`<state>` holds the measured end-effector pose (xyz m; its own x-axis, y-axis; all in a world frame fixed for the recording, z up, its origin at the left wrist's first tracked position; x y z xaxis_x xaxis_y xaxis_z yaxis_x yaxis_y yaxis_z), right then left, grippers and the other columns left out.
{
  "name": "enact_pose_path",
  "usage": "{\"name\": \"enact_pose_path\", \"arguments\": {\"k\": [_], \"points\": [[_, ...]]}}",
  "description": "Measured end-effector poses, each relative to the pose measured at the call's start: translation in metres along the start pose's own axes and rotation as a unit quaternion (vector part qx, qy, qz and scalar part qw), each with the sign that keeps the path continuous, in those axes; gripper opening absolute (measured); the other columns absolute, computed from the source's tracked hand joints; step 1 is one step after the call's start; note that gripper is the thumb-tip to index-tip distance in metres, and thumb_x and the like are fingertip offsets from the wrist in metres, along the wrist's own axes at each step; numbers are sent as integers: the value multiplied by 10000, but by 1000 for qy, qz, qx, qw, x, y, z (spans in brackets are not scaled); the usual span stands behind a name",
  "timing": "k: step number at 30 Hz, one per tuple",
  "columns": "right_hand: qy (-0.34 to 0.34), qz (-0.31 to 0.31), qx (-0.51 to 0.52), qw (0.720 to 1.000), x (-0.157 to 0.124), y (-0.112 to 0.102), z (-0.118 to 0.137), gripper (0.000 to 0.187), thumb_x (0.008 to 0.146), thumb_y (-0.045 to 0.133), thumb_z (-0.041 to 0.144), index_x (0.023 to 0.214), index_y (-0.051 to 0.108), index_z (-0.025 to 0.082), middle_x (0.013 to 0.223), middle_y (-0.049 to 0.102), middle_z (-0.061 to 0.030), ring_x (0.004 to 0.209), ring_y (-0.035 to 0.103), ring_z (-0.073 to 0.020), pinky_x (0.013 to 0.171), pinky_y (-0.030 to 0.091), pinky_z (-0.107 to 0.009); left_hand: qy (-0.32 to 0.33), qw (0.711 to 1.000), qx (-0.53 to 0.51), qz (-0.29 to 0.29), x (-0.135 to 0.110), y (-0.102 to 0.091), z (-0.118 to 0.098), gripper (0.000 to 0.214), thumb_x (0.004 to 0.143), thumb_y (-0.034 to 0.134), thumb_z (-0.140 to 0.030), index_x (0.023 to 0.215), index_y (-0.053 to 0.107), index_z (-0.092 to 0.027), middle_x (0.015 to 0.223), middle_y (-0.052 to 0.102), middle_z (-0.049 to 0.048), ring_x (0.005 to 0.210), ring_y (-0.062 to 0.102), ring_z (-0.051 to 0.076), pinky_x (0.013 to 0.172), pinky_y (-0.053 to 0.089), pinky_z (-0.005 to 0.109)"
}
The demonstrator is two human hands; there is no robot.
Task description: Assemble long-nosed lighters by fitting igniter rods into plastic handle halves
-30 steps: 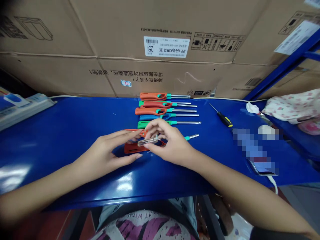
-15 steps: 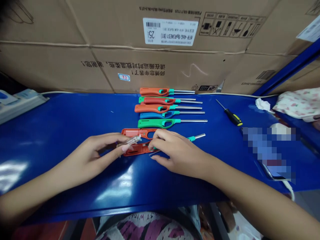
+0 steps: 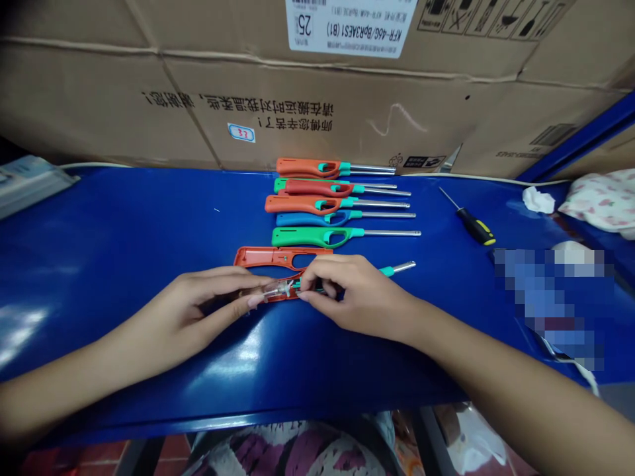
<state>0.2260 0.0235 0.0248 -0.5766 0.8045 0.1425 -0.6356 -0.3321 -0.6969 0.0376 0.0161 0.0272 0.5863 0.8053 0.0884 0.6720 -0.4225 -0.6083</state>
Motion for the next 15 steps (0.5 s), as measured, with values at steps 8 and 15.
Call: {"name": "enact_pose_path", "arguments": {"k": [8,15], "points": [[84,-2,118,989,4,1,-13,124,885,671,282,814,687,182,579,508,60,498,406,-68,463,304,-216,69,995,62,-44,1,-2,-1,254,975,609,-229,1210,706,-227,1184,751,6,1059,709,137,944,553,226],[131,-5,170,977,4,6,-14,156,881,640,314,817,652,172,568,466,64,479,373,-71,452,297,-219,46,997,42,-54,0,-8,-4,245,983,593,-213,1201,704,-210,1192,743,-31,1070,702,114,957,535,176]]}}
Point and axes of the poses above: each hand's wrist, its own x-axis towards the middle knuckle, its own y-axis out of the palm, z = x × y, the point moved 6 cm from there along x, towards the middle knuckle
